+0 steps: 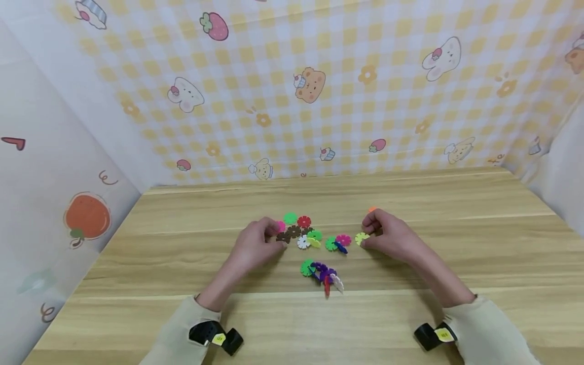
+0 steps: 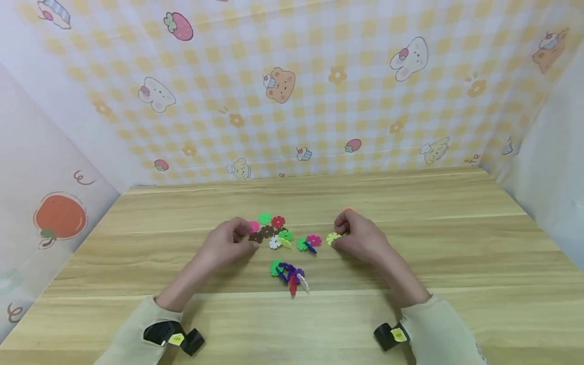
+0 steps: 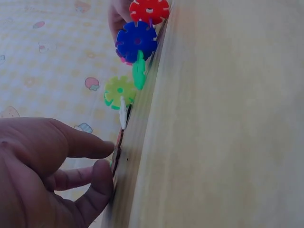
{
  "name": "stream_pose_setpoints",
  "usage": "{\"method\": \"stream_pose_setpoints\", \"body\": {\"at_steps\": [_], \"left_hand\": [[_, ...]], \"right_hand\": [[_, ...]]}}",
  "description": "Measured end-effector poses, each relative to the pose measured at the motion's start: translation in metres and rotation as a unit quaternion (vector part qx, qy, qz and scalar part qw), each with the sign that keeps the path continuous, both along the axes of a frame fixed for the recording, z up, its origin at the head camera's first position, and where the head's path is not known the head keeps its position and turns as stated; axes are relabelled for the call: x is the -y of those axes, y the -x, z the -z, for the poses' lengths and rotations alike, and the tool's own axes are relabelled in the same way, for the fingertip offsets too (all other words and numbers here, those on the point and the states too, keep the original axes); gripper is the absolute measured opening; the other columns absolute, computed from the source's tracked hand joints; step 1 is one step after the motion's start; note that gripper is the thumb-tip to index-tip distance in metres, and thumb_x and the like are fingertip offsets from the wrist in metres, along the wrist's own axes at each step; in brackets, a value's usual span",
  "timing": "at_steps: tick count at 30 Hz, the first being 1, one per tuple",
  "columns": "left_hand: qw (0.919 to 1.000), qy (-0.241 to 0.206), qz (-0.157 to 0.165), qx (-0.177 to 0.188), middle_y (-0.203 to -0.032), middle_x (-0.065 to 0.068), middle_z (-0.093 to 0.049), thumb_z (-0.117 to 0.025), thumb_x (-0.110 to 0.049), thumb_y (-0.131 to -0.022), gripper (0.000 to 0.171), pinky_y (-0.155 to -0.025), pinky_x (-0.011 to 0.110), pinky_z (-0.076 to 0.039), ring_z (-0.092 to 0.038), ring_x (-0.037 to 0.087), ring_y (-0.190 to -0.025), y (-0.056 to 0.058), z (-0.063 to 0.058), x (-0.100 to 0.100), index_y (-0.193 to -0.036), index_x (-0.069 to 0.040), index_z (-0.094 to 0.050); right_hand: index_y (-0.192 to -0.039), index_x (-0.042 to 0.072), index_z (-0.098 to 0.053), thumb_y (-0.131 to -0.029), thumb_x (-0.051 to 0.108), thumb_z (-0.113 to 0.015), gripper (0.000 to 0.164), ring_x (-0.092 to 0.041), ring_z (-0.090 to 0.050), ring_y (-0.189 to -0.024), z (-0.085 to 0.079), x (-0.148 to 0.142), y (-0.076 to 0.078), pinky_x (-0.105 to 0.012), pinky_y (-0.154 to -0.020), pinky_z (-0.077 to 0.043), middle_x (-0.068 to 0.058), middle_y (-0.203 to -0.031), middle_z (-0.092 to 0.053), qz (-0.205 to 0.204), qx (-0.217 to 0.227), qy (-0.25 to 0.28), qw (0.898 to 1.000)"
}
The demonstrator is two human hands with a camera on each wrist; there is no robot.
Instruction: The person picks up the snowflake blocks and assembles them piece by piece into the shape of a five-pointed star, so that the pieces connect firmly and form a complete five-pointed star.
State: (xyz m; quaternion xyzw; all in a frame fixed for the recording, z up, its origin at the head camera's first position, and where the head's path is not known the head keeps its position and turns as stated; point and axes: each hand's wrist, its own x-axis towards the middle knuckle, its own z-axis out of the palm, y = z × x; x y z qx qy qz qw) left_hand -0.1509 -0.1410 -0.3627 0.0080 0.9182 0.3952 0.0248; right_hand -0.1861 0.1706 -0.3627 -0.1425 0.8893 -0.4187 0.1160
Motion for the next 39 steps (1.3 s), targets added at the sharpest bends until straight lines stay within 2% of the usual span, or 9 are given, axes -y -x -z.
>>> {"method": "stream_pose_setpoints", "body": {"at_steps": [5,8,11,19,25,28,33,36,39], "left_hand": [[0.9991,0.027,0.023,-0.023,-0.111,0.011,-0.069,-0.084,-0.013,-0.081,0.038,-0.08,0.037,-0.051,-0.058,0.023,-0.096,0.0,0.004,0.0,-0.118,-0.008,-0.074],[0.9992,0.026,0.024,-0.017,-0.106,0.011,-0.065,-0.084,-0.012,-0.081,0.033,-0.073,0.032,-0.047,-0.055,0.023,-0.093,0.0,0.003,0.0,-0.113,-0.008,-0.076],[0.9996,0.024,0.018,-0.002,-0.102,0.009,-0.063,-0.084,-0.012,-0.081,0.03,-0.073,0.031,-0.046,-0.053,0.023,-0.093,-0.001,0.003,0.0,-0.109,-0.009,-0.075],[0.9982,-0.043,-0.007,0.04,-0.101,0.009,-0.066,-0.082,-0.007,-0.081,0.032,-0.061,0.03,-0.057,-0.062,0.019,-0.073,0.002,0.005,0.001,-0.112,-0.007,-0.072],[0.9975,-0.052,0.001,0.048,-0.101,0.009,-0.067,-0.079,-0.006,-0.084,0.036,-0.061,0.029,-0.056,-0.062,0.018,-0.073,0.002,0.006,0.003,-0.119,-0.011,-0.074],[0.9983,-0.035,0.01,0.046,-0.101,0.008,-0.068,-0.079,-0.007,-0.084,0.036,-0.065,0.031,-0.056,-0.062,0.019,-0.079,0.002,0.005,0.003,-0.119,-0.014,-0.075],[0.9985,0.029,0.042,0.016,-0.1,0.005,-0.067,-0.079,-0.009,-0.08,0.029,-0.08,0.037,-0.052,-0.059,0.02,-0.091,0.0,0.003,0.0,-0.109,-0.013,-0.075],[0.9972,0.05,0.054,0.015,-0.093,0.005,-0.064,-0.08,-0.01,-0.077,0.024,-0.076,0.036,-0.048,-0.054,0.021,-0.088,-0.001,0.002,-0.003,-0.1,-0.012,-0.072],[0.9966,0.063,0.047,0.027,-0.09,0.004,-0.059,-0.082,-0.012,-0.075,0.023,-0.072,0.032,-0.044,-0.051,0.02,-0.085,-0.002,0.001,-0.007,-0.093,-0.013,-0.067]], "right_hand": [[-0.114,-0.002,-0.054,-0.087,0.007,-0.079,0.038,-0.026,-0.055,-0.098,0.002,-0.001,0.001,-0.04,-0.087,-0.048,-0.013,-0.107,-0.059,-0.002,-0.003,0.0,1.0],[-0.115,-0.003,-0.054,-0.087,0.006,-0.079,0.038,-0.025,-0.055,-0.097,0.003,-0.002,0.002,-0.039,-0.086,-0.048,-0.013,-0.106,-0.059,-0.002,-0.005,0.001,1.0],[-0.115,-0.003,-0.055,-0.087,0.007,-0.079,0.038,-0.024,-0.054,-0.095,0.003,-0.003,0.003,-0.036,-0.083,-0.047,-0.012,-0.104,-0.058,-0.004,-0.007,-0.001,1.0],[-0.104,0.003,-0.067,-0.088,0.009,-0.077,0.02,-0.021,-0.05,-0.084,0.003,-0.011,0.007,-0.025,-0.065,-0.046,-0.006,-0.092,-0.058,-0.031,-0.015,0.004,0.999],[-0.105,0.002,-0.068,-0.09,0.01,-0.074,0.018,-0.021,-0.05,-0.08,0.003,-0.016,0.01,-0.025,-0.058,-0.046,-0.007,-0.091,-0.056,-0.037,0.0,0.018,0.999],[-0.105,0.002,-0.068,-0.091,0.01,-0.074,0.017,-0.02,-0.05,-0.08,0.004,-0.017,0.01,-0.025,-0.059,-0.046,-0.007,-0.09,-0.056,-0.043,0.004,0.027,0.999],[-0.105,0.002,-0.068,-0.093,0.012,-0.073,0.017,-0.019,-0.05,-0.078,0.006,-0.016,0.009,-0.026,-0.056,-0.047,-0.007,-0.091,-0.056,-0.041,0.015,0.036,0.998],[-0.107,0.002,-0.067,-0.094,0.014,-0.072,0.018,-0.018,-0.05,-0.076,0.006,-0.016,0.009,-0.026,-0.055,-0.047,-0.007,-0.09,-0.056,-0.032,0.016,0.037,0.999],[-0.109,0.002,-0.065,-0.096,0.015,-0.071,0.02,-0.017,-0.052,-0.073,0.006,-0.016,0.008,-0.026,-0.055,-0.047,-0.007,-0.087,-0.056,-0.019,0.025,0.043,0.999]]}}
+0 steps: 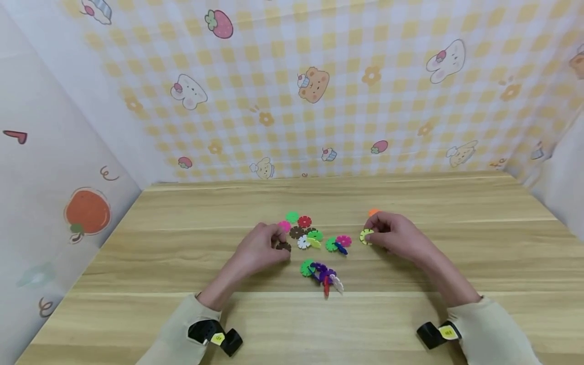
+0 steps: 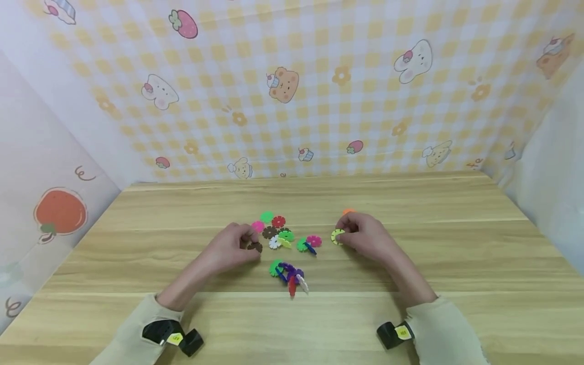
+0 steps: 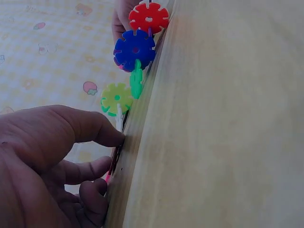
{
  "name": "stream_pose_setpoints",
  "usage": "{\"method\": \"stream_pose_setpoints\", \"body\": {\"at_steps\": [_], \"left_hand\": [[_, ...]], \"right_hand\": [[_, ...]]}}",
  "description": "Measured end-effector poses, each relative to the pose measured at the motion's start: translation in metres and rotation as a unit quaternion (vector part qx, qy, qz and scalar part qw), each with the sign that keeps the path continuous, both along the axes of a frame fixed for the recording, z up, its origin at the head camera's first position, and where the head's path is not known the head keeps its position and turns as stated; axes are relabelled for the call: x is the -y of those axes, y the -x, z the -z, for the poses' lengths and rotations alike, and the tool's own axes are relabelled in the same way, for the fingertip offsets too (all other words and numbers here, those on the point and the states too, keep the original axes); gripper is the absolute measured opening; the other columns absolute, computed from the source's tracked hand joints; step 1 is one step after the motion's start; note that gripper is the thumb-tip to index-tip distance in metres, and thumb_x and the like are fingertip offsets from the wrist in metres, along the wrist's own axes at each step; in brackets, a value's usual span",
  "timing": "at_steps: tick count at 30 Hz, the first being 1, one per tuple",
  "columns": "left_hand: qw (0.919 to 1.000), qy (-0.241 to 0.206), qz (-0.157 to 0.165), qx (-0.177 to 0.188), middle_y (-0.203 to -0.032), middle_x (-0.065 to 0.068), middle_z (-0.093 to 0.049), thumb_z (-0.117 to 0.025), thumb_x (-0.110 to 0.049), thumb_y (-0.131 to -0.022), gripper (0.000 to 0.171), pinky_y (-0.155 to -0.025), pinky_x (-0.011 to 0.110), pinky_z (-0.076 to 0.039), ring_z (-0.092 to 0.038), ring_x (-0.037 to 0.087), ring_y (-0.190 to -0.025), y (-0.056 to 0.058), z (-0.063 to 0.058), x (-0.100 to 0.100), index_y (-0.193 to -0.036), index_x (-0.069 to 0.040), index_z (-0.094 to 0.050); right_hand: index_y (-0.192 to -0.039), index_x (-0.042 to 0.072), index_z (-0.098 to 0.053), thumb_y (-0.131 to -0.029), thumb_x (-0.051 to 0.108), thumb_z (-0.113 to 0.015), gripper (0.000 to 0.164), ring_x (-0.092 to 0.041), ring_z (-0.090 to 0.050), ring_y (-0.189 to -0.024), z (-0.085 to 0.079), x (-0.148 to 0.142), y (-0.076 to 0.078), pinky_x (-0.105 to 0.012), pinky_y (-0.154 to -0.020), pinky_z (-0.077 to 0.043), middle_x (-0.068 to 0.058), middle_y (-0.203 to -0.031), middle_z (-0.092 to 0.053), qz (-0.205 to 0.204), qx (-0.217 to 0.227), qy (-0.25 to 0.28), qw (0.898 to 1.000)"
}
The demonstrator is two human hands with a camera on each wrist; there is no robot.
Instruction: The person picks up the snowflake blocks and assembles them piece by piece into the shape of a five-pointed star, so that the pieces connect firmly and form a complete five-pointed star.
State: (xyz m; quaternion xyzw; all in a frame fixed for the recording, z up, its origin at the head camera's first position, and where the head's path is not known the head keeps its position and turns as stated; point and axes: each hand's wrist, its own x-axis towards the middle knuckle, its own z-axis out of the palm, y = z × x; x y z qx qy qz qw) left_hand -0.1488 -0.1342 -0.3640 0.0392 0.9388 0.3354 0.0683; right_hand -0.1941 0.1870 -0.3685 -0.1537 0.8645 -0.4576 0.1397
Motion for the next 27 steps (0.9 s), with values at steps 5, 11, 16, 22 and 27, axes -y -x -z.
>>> {"method": "stream_pose_setpoints", "body": {"at_steps": [5,11,16,22,27], "left_hand": [[0.9998,0.007,-0.015,0.011,-0.09,0.003,-0.059,-0.083,-0.015,-0.074,0.029,-0.07,0.03,-0.044,-0.053,0.019,-0.081,-0.001,0.003,0.0,-0.09,-0.013,-0.059],[0.9993,-0.024,-0.027,0.011,-0.086,0.002,-0.06,-0.079,-0.006,-0.077,0.026,-0.069,0.031,-0.046,-0.054,0.02,-0.079,-0.001,0.002,0.002,-0.092,-0.013,-0.058],[0.9979,-0.054,-0.034,0.014,-0.084,0.003,-0.06,-0.079,-0.007,-0.082,0.023,-0.069,0.031,-0.045,-0.054,0.02,-0.077,-0.001,-0.002,0.004,-0.093,-0.013,-0.06],[0.9924,-0.117,-0.033,0.019,-0.088,0.004,-0.063,-0.08,-0.007,-0.083,0.023,-0.07,0.029,-0.049,-0.058,0.019,-0.08,-0.003,-0.01,0.0,-0.098,-0.011,-0.063],[0.9838,-0.178,-0.005,0.026,-0.091,0.007,-0.065,-0.077,-0.003,-0.086,0.021,-0.065,0.03,-0.054,-0.064,0.018,-0.079,-0.009,-0.018,-0.007,-0.1,-0.007,-0.061]], "right_hand": [[-0.115,-0.001,-0.064,-0.097,0.015,-0.07,0.025,-0.018,-0.054,-0.07,0.0,0.002,-0.002,-0.027,-0.056,-0.049,-0.006,-0.081,-0.06,0.022,0.036,0.02,0.999],[-0.117,-0.003,-0.062,-0.097,0.018,-0.07,0.03,-0.019,-0.056,-0.071,-0.002,0.003,-0.004,-0.028,-0.06,-0.051,-0.007,-0.079,-0.061,0.043,0.062,0.038,0.996],[-0.118,-0.002,-0.063,-0.097,0.02,-0.07,0.032,-0.019,-0.06,-0.073,-0.007,0.007,-0.006,-0.029,-0.065,-0.054,-0.007,-0.081,-0.066,0.041,0.07,0.053,0.995],[-0.121,-0.006,-0.061,-0.098,0.018,-0.07,0.035,-0.018,-0.06,-0.072,-0.014,0.026,-0.014,-0.029,-0.066,-0.056,-0.007,-0.079,-0.067,0.01,0.106,0.125,0.986],[-0.123,-0.008,-0.059,-0.099,0.014,-0.068,0.034,-0.014,-0.064,-0.071,-0.019,0.043,-0.023,-0.029,-0.068,-0.059,-0.009,-0.083,-0.072,-0.016,0.142,0.17,0.975]]}}
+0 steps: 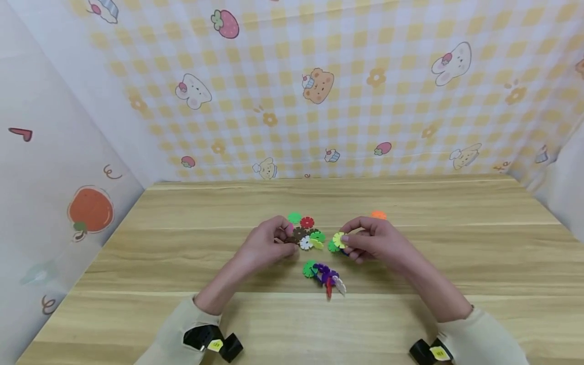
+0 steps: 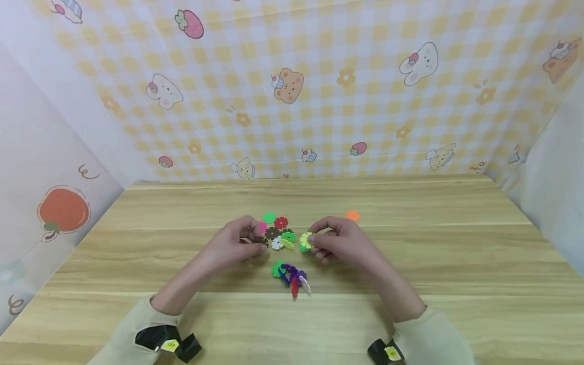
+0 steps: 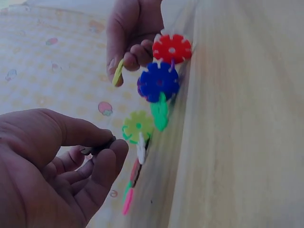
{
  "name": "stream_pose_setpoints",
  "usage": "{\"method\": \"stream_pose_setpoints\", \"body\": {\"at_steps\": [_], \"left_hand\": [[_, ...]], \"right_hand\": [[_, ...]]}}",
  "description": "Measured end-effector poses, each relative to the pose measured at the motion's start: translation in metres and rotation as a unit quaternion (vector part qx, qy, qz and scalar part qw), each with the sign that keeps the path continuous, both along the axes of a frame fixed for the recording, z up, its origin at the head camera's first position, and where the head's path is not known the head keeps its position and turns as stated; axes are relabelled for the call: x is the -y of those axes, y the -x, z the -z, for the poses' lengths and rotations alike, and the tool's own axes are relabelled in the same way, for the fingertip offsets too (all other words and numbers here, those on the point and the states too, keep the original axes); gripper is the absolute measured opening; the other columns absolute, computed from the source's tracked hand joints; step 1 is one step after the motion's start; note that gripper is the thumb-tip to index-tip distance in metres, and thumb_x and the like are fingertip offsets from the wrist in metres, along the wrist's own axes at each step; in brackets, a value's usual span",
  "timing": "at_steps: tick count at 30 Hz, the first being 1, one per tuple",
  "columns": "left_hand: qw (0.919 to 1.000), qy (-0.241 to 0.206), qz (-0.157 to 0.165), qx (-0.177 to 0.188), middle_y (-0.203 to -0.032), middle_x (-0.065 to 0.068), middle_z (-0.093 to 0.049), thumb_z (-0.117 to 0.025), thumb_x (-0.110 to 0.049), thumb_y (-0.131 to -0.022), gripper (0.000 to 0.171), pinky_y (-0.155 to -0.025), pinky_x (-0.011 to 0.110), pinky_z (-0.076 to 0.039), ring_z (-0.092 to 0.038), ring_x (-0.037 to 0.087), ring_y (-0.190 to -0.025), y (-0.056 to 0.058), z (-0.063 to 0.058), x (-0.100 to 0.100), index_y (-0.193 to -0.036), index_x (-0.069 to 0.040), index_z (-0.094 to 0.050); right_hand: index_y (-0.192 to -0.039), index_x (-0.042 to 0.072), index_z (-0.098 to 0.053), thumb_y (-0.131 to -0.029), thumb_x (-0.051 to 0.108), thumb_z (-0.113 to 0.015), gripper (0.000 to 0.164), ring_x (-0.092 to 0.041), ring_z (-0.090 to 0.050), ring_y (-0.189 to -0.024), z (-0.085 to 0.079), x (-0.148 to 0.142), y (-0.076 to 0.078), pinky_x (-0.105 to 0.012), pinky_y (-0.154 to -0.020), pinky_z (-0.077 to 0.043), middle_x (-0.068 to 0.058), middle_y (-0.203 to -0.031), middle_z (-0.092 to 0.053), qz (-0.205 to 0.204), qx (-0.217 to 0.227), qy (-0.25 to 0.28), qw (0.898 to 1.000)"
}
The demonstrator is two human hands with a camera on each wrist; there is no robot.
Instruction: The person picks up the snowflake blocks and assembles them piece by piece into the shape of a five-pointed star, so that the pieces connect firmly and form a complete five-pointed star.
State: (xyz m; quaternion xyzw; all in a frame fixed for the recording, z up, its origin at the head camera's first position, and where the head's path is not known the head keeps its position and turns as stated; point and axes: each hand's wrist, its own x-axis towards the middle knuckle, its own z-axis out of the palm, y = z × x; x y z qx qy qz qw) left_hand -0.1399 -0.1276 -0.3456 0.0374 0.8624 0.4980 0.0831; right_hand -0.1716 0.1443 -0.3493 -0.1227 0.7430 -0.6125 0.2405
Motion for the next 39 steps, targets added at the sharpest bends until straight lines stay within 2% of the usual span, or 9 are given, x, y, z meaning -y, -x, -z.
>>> {"method": "stream_pose_setpoints", "body": {"at_steps": [5,10,15,23,27,33,39], "left_hand": [[0.9972,-0.056,0.049,-0.002,-0.094,0.01,-0.066,-0.073,-0.002,-0.089,0.019,-0.065,0.033,-0.057,-0.068,0.018,-0.079,-0.007,-0.007,-0.006,-0.1,-0.005,-0.057],[0.9923,-0.08,0.093,-0.017,-0.098,0.01,-0.067,-0.072,-0.001,-0.092,0.018,-0.07,0.03,-0.057,-0.068,0.017,-0.081,-0.012,-0.008,-0.009,-0.1,-0.004,-0.056],[0.9882,-0.097,0.117,-0.018,-0.104,0.011,-0.064,-0.069,0.002,-0.093,0.016,-0.073,0.03,-0.059,-0.069,0.016,-0.085,-0.016,-0.01,-0.014,-0.102,-0.003,-0.056],[0.988,-0.083,0.119,-0.051,-0.103,0.01,-0.063,-0.07,0.0,-0.092,0.015,-0.073,0.028,-0.058,-0.068,0.016,-0.083,-0.016,-0.009,-0.014,-0.101,-0.005,-0.059],[0.9872,-0.078,0.121,-0.069,-0.104,0.009,-0.063,-0.07,-0.001,-0.092,0.013,-0.076,0.028,-0.058,-0.067,0.017,-0.087,-0.016,-0.01,-0.014,-0.1,-0.006,-0.062],[0.9863,-0.102,0.112,-0.064,-0.1,0.009,-0.072,-0.07,-0.001,-0.091,0.012,-0.076,0.027,-0.058,-0.069,0.016,-0.088,-0.015,-0.01,-0.014,-0.102,-0.005,-0.067],[0.9866,-0.121,0.095,-0.053,-0.098,0.012,-0.076,-0.067,0.003,-0.092,0.017,-0.076,0.028,-0.061,-0.073,0.016,-0.086,-0.015,-0.013,-0.014,-0.107,-0.002,-0.072]], "right_hand": [[-0.121,-0.007,-0.06,-0.098,0.014,-0.068,0.032,-0.015,-0.064,-0.071,-0.004,0.012,-0.01,-0.03,-0.069,-0.06,-0.011,-0.085,-0.072,-0.019,0.009,0.013,1.0],[-0.121,-0.008,-0.059,-0.098,0.013,-0.068,0.032,-0.015,-0.064,-0.072,-0.005,0.022,-0.02,-0.029,-0.069,-0.06,-0.01,-0.084,-0.071,-0.029,0.019,0.039,0.999],[-0.119,-0.006,-0.06,-0.098,0.015,-0.068,0.031,-0.014,-0.067,-0.072,-0.006,0.027,-0.027,-0.029,-0.069,-0.061,-0.009,-0.084,-0.073,-0.032,0.01,0.038,0.999],[-0.118,-0.007,-0.061,-0.097,0.015,-0.068,0.031,-0.014,-0.065,-0.07,-0.011,0.028,-0.029,-0.029,-0.067,-0.06,-0.006,-0.081,-0.071,-0.03,-0.002,0.032,0.999],[-0.116,-0.007,-0.062,-0.097,0.014,-0.067,0.029,-0.013,-0.063,-0.07,-0.011,0.028,-0.029,-0.028,-0.067,-0.059,-0.005,-0.081,-0.07,-0.036,0.0,0.034,0.999],[-0.118,-0.009,-0.059,-0.1,0.013,-0.062,0.029,-0.013,-0.061,-0.073,-0.008,0.027,-0.027,-0.025,-0.068,-0.057,-0.007,-0.086,-0.067,-0.039,0.017,0.058,0.997],[-0.122,-0.012,-0.055,-0.101,0.016,-0.062,0.036,-0.012,-0.062,-0.074,-0.008,0.025,-0.027,-0.024,-0.068,-0.057,-0.007,-0.088,-0.066,-0.03,0.042,0.085,0.995]]}}
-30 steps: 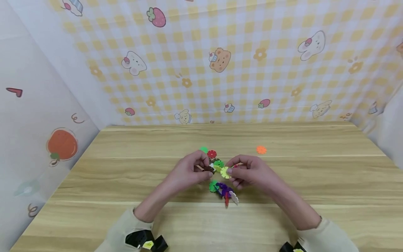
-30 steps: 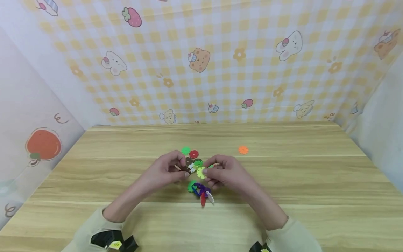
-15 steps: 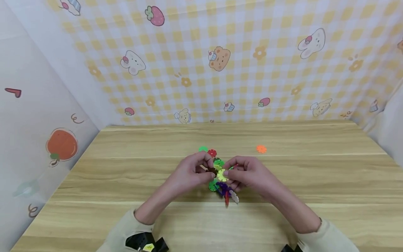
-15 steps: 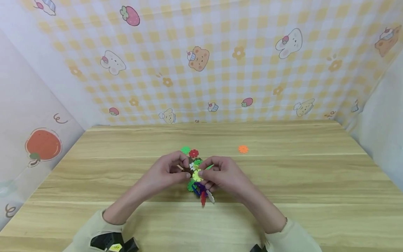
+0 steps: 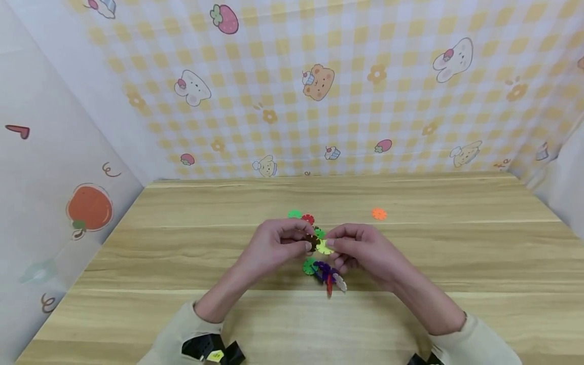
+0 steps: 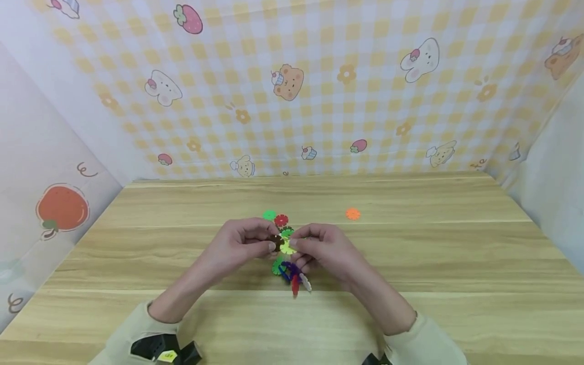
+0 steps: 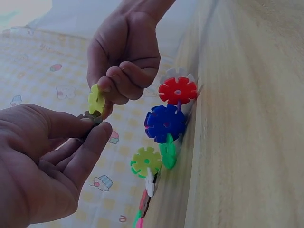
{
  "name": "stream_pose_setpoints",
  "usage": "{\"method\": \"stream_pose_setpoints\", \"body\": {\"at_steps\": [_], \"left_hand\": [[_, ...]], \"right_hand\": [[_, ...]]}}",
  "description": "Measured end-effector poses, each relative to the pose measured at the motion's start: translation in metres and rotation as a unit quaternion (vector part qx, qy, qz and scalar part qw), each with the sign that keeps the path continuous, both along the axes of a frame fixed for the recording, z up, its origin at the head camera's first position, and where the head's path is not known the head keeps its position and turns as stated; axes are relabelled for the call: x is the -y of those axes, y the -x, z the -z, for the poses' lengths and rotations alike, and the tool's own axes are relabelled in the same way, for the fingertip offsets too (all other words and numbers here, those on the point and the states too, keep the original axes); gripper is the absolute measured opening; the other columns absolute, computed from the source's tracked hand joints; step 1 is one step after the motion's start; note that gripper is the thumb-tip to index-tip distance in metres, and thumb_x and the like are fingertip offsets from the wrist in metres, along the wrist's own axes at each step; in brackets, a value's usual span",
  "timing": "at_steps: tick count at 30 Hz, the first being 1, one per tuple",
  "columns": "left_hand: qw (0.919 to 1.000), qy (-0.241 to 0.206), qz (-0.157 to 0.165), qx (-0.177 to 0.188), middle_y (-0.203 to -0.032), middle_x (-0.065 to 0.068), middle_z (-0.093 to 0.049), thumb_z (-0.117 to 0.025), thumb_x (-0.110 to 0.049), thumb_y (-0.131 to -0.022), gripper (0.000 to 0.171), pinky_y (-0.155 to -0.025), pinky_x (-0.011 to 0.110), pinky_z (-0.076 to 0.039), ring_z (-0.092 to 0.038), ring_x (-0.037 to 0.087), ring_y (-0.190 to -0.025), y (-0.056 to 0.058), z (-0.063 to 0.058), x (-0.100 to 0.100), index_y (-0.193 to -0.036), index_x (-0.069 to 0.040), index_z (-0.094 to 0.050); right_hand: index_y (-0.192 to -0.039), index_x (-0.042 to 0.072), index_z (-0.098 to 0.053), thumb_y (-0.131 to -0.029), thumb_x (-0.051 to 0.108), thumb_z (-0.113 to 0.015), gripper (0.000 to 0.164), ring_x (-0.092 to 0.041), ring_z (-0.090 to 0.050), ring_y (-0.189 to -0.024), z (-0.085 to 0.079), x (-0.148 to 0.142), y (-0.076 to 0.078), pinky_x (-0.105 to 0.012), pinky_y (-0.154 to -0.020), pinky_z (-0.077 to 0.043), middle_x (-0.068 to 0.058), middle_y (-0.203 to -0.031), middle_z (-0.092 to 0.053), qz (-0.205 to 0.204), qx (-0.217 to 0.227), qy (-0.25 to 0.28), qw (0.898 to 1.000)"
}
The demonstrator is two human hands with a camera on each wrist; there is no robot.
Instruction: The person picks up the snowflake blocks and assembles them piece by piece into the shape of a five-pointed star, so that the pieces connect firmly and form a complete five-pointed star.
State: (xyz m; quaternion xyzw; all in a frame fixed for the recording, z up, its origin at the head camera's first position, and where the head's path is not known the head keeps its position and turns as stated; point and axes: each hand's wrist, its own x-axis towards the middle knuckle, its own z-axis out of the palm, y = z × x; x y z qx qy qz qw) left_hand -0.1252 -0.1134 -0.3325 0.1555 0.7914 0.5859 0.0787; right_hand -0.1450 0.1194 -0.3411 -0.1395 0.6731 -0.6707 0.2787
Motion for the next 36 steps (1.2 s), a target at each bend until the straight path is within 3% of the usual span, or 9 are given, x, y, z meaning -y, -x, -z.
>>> {"method": "stream_pose_setpoints", "body": {"at_steps": [6,13,20,28,32,36], "left_hand": [[0.9994,-0.027,-0.012,0.017,-0.097,0.013,-0.077,-0.068,0.003,-0.092,0.016,-0.075,0.03,-0.062,-0.074,0.016,-0.084,-0.001,-0.004,0.0,-0.106,-0.001,-0.075],[0.9978,-0.057,-0.003,0.035,-0.1,0.015,-0.078,-0.069,0.005,-0.092,0.015,-0.074,0.03,-0.062,-0.073,0.013,-0.086,-0.002,-0.006,-0.002,-0.105,0.002,-0.076],[0.9953,-0.077,-0.012,0.057,-0.098,0.015,-0.077,-0.07,0.004,-0.092,0.014,-0.076,0.031,-0.063,-0.073,0.012,-0.084,-0.002,-0.003,-0.004,-0.105,0.004,-0.074],[0.9958,-0.077,-0.015,0.049,-0.095,0.01,-0.076,-0.067,0.003,-0.093,0.013,-0.075,0.026,-0.06,-0.068,0.011,-0.08,-0.001,0.002,-0.002,-0.104,0.002,-0.074],[0.9969,-0.066,-0.027,0.034,-0.1,0.01,-0.077,-0.068,0.003,-0.093,0.014,-0.08,0.03,-0.061,-0.072,0.015,-0.087,0.0,0.002,0.001,-0.104,-0.001,-0.075],[0.9979,-0.035,-0.05,0.021,-0.104,0.011,-0.077,-0.069,0.001,-0.092,0.015,-0.083,0.031,-0.061,-0.073,0.017,-0.091,0.002,0.001,0.004,-0.106,-0.002,-0.075]], "right_hand": [[-0.122,-0.011,-0.055,-0.101,0.015,-0.063,0.035,-0.009,-0.063,-0.073,-0.001,-0.001,0.001,-0.022,-0.068,-0.057,-0.004,-0.086,-0.066,-0.005,0.024,0.023,0.999],[-0.114,-0.004,-0.06,-0.101,0.013,-0.064,0.023,-0.008,-0.063,-0.073,-0.002,-0.001,0.0,-0.021,-0.067,-0.057,-0.003,-0.087,-0.065,-0.02,0.022,0.039,0.999],[-0.114,-0.004,-0.059,-0.101,0.014,-0.064,0.023,-0.009,-0.063,-0.073,-0.001,-0.001,0.0,-0.021,-0.068,-0.058,-0.004,-0.088,-0.065,-0.015,0.018,0.039,0.999],[-0.116,-0.006,-0.06,-0.101,0.017,-0.063,0.027,-0.011,-0.065,-0.075,0.003,0.003,-0.002,-0.024,-0.07,-0.059,-0.004,-0.087,-0.068,-0.007,0.023,0.019,1.0],[-0.122,-0.009,-0.059,-0.103,0.021,-0.061,0.036,-0.017,-0.07,-0.081,-0.005,0.0,0.001,-0.028,-0.074,-0.061,-0.011,-0.094,-0.071,0.032,0.013,-0.031,0.999],[-0.127,-0.009,-0.055,-0.106,0.021,-0.057,0.037,-0.017,-0.069,-0.092,-0.011,-0.019,0.016,-0.03,-0.078,-0.061,-0.011,-0.103,-0.071,0.125,-0.04,-0.076,0.988]]}}
